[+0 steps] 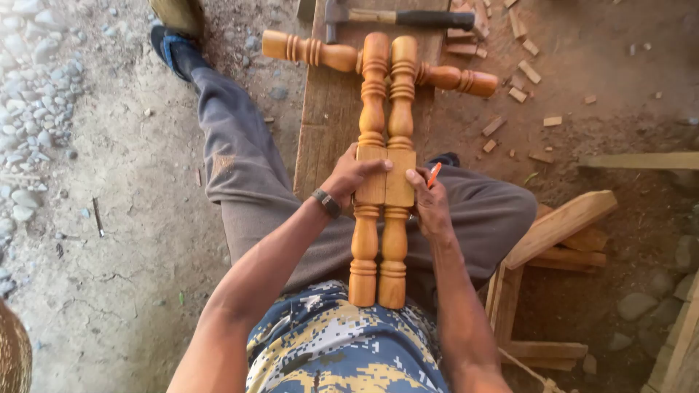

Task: Measuring and marking wooden furniture legs using a ruler and pen

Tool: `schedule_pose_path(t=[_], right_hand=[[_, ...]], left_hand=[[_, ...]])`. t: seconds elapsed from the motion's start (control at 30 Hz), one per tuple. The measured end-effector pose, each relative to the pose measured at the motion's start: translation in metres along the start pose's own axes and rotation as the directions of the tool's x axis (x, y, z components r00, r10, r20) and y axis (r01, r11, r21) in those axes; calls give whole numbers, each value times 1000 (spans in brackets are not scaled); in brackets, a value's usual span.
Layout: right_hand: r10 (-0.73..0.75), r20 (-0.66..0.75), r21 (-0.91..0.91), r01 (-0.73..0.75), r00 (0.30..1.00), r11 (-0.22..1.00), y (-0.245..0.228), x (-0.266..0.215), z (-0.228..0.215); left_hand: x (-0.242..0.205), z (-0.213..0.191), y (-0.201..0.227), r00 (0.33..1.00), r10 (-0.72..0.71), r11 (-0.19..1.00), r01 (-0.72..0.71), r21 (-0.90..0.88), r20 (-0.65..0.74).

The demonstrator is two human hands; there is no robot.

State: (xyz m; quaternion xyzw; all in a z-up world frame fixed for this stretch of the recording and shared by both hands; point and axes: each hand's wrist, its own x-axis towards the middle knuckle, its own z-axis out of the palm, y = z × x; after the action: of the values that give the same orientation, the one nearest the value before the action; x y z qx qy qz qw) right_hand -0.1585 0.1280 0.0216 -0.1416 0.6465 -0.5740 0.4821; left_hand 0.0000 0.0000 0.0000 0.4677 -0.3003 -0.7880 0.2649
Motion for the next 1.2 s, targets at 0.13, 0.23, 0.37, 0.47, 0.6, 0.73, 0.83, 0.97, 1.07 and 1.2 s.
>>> schedule_pose_path(t=[0.13,0.23,0.37,0.47,0.6,0.73,0.83,0.97,1.07,1.2], right_hand=[[45,23,-69,-43,999,997,1,2,-11],[-44,40,-315,55,998,948,-19,1,-26],[-238,-322,-137,204,916,969,-75,-4,-16],[-176,-174,265,218,969,939,-93,-10,-17],[-314,61,-80,318,948,945,-92,-21,-10],[-353,245,-372,424,903,826,-93,-28,-11],[-340,264,-449,427,903,785,-86,-31,-7],[-365,268,-527,453,891,719,-88,-25,-3],[-399,301,-583,498,866,642,-90,-17,1],[-441,304,-594,530,844,605,-88,-15,4]], left_hand=[[8,-4,-8,1000,1,996,-1,92,-1],[10,-3,-9,1000,10,996,-8,93,-22],[-8,4,8,1000,-8,996,11,84,-27],[-13,5,14,1000,-13,998,15,65,-22],[-11,5,12,1000,-20,997,21,74,-14],[-6,5,5,1000,3,999,-2,41,-26],[-9,9,10,999,-2,998,4,57,-36],[-11,11,10,999,0,998,3,69,-42],[-11,13,11,998,0,997,4,74,-58],[-3,13,4,998,15,991,-8,134,-55]])
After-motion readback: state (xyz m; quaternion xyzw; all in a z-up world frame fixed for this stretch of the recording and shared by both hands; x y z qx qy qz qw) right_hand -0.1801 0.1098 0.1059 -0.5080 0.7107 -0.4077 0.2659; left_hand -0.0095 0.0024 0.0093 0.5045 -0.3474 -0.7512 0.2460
